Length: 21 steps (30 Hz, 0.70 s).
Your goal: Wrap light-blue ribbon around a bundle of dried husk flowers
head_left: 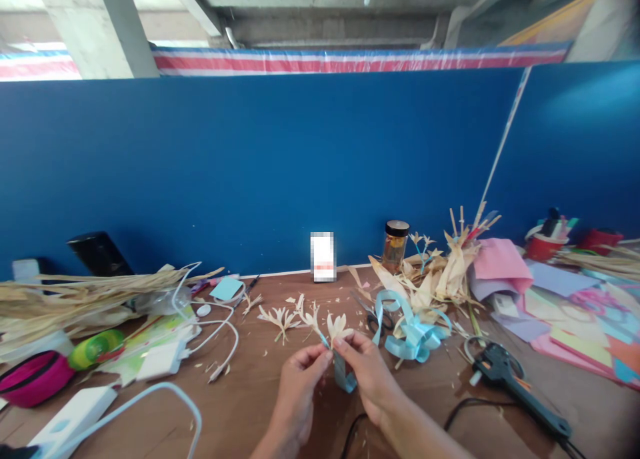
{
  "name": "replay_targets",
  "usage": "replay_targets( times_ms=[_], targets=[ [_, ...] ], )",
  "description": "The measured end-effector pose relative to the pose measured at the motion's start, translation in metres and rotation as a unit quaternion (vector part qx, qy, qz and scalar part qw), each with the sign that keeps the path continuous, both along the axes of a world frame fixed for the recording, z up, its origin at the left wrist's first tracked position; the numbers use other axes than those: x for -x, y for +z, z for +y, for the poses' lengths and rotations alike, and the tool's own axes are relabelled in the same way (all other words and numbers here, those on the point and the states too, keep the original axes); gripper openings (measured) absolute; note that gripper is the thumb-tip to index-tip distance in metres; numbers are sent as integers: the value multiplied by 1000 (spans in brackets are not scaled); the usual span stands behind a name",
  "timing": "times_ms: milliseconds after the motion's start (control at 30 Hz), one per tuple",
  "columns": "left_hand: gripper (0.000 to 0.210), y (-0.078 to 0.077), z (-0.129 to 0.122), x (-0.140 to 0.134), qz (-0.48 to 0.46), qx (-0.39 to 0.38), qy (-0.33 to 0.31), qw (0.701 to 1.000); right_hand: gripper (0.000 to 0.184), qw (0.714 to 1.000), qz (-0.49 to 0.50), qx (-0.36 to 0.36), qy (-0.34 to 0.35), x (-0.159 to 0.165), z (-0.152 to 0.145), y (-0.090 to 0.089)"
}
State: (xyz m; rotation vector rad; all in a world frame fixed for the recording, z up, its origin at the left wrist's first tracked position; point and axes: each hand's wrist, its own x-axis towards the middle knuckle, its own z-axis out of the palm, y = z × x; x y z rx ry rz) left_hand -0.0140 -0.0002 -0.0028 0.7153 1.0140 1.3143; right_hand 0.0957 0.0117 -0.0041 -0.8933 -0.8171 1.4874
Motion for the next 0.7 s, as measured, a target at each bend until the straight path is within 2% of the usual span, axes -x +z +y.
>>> replay_targets(
  times_ms=[333,500,600,700],
  targets=[
    [16,1,-1,-1,11,-20,11,1000,27,1000,-3,4,2,1,-1,-2],
    [15,5,0,2,10,-21,13,1000,26,998,6,9,64,-3,-2,11],
    [16,9,0,4,15,-8,17,1000,26,993,-40,-26,109,-7,-3,18],
    [18,9,1,6,20,-3,25,999,24,987,-113,-67,97,-8,-3,17]
  ],
)
